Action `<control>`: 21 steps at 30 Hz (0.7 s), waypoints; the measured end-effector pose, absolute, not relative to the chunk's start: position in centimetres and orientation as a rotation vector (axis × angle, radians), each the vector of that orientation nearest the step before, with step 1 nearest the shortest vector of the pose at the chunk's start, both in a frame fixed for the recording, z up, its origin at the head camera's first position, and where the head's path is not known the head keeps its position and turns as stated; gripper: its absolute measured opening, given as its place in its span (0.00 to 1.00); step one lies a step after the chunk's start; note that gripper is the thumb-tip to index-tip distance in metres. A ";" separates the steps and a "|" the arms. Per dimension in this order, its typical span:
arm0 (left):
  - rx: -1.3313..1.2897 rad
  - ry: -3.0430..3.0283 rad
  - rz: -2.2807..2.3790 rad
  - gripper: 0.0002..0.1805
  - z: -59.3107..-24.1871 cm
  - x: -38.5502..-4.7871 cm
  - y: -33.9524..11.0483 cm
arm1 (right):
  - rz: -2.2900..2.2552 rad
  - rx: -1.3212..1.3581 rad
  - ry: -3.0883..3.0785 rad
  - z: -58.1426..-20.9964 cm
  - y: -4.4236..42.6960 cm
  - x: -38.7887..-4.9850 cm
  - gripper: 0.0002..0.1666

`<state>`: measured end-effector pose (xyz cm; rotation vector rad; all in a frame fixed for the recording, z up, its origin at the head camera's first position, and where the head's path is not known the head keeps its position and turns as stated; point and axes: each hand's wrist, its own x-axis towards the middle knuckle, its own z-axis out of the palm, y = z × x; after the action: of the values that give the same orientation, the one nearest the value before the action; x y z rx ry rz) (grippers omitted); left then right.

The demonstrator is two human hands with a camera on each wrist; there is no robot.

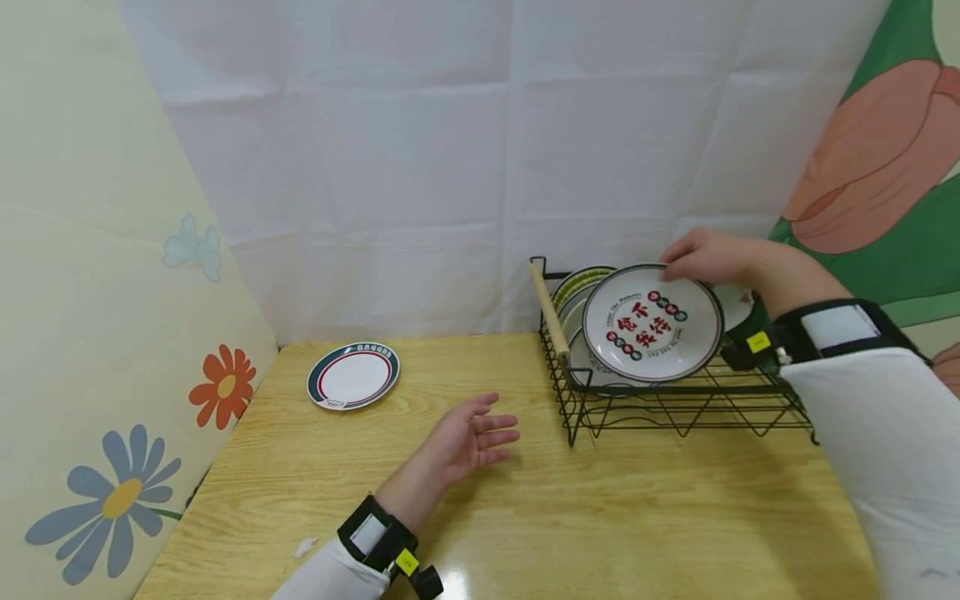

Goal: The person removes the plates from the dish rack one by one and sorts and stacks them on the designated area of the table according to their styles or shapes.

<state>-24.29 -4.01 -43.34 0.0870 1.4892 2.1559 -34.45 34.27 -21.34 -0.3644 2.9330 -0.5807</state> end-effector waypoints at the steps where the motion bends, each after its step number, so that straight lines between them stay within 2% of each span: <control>1: 0.084 1.487 2.159 0.33 -43.3 -24.3 -4.0 | -0.635 -0.346 2.926 -21.2 34.5 -34.5 0.27; 9: 0.088 1.467 2.177 0.33 -43.1 -24.3 -4.2 | -1.092 -0.262 2.808 -21.1 36.7 -34.7 0.30; 15: 0.093 1.466 2.179 0.32 -42.9 -24.4 -4.5 | -1.493 -0.207 2.692 -21.5 37.7 -34.5 0.11; 21: 0.076 1.457 2.189 0.32 -42.6 -24.6 -4.9 | -1.962 -0.204 2.418 -22.5 37.7 -34.2 0.12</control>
<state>-24.58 -4.91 -42.59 0.0765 1.4574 2.1887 -34.23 37.67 -22.52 -0.2038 2.4176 -1.9621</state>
